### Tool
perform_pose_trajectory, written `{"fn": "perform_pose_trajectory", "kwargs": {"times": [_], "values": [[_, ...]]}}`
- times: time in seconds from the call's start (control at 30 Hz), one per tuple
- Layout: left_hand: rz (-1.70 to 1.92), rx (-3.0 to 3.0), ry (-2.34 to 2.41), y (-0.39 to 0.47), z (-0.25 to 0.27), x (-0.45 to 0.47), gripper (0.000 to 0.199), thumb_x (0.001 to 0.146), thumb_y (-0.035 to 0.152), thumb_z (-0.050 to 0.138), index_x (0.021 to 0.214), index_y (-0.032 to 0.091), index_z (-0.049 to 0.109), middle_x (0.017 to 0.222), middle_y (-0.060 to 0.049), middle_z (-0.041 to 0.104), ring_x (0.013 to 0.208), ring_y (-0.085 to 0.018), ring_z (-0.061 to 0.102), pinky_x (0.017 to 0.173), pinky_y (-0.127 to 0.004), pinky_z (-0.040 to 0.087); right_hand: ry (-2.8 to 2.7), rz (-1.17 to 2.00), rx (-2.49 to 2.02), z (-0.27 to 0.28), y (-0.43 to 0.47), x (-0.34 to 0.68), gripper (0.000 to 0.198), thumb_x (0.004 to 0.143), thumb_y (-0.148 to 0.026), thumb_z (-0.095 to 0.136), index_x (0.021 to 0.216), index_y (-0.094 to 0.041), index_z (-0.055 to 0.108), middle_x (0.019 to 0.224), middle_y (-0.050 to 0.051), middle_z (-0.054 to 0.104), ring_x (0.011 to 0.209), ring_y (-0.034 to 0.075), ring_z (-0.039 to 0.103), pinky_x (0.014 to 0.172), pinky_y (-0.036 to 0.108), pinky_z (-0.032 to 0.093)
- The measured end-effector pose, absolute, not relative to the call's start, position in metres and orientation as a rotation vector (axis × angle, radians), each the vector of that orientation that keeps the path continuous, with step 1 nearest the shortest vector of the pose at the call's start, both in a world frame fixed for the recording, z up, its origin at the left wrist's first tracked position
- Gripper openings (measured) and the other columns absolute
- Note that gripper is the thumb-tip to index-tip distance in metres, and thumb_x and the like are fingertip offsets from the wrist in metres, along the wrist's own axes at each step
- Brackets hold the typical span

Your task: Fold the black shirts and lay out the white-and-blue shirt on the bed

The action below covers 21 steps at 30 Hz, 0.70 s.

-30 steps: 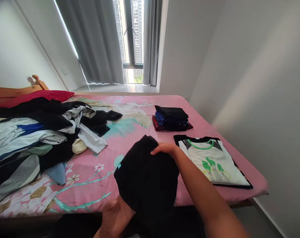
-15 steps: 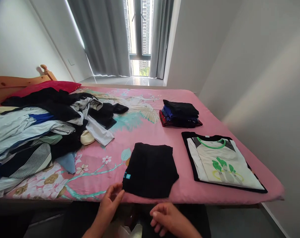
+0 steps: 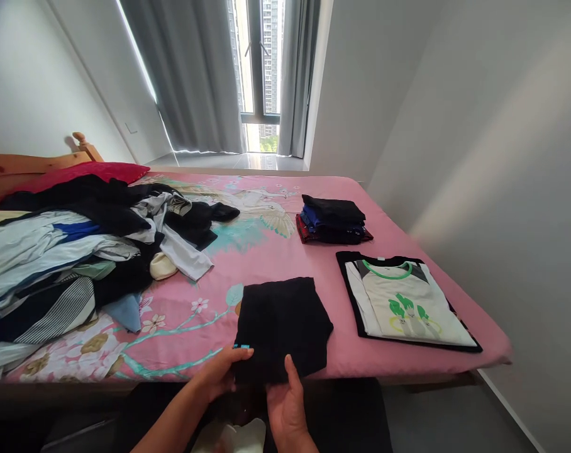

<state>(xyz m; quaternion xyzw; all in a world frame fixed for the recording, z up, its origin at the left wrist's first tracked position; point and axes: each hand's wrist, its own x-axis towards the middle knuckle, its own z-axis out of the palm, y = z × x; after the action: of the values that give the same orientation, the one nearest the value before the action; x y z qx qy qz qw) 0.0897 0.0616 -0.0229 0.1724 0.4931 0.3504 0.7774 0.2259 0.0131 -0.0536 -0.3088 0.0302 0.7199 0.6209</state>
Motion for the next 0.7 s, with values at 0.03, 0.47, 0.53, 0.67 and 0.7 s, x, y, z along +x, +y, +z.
{"fn": "perform_pose_trajectory", "kwargs": {"times": [0.03,0.47,0.53,0.67,0.7], "values": [[0.744,0.416,1.091,0.053,-0.025,0.094,0.023,0.064,0.024,0.073,0.081,0.013,0.062,0.056,0.0,0.061,0.037,-0.01,0.048,0.03,-0.018,0.032,0.074,1.646,-0.739,-0.052,0.015,0.226,0.046,0.071,-0.052,0.067,0.105,-0.022,0.065,0.11,0.004,0.068,0.109,0.026,0.059,0.095,0.046,0.047],[0.96,0.556,1.075,0.022,-0.064,0.126,0.052,0.054,0.04,0.082,0.095,0.015,0.06,0.07,-0.005,0.066,0.058,-0.021,0.062,0.052,-0.028,0.048,0.124,1.677,-0.921,-0.042,0.01,0.229,0.043,0.063,-0.054,0.066,0.09,-0.02,0.069,0.1,0.007,0.071,0.109,0.032,0.059,0.09,0.05,0.049],[0.993,0.557,1.104,0.021,-0.067,0.129,0.053,0.052,0.04,0.084,0.092,0.015,0.061,0.074,-0.007,0.068,0.07,-0.025,0.066,0.065,-0.032,0.052,0.146,1.739,-0.913,-0.04,0.012,0.233,0.039,0.063,-0.05,0.066,0.086,-0.02,0.069,0.096,0.008,0.071,0.106,0.034,0.06,0.088,0.053,0.049],[1.013,0.534,1.124,0.018,-0.068,0.131,0.056,0.048,0.04,0.087,0.092,0.015,0.062,0.079,-0.01,0.071,0.078,-0.029,0.067,0.073,-0.036,0.053,0.206,1.761,-0.929,-0.045,0.011,0.239,0.03,0.059,-0.043,0.07,0.078,-0.019,0.067,0.09,0.01,0.072,0.103,0.036,0.061,0.084,0.055,0.05],[1.004,0.508,1.109,0.018,-0.067,0.131,0.055,0.049,0.041,0.086,0.091,0.015,0.062,0.079,-0.01,0.071,0.08,-0.031,0.068,0.073,-0.037,0.053,0.217,1.759,-0.93,-0.046,0.011,0.239,0.029,0.058,-0.041,0.071,0.076,-0.019,0.067,0.09,0.011,0.072,0.103,0.036,0.061,0.084,0.055,0.05]]}}
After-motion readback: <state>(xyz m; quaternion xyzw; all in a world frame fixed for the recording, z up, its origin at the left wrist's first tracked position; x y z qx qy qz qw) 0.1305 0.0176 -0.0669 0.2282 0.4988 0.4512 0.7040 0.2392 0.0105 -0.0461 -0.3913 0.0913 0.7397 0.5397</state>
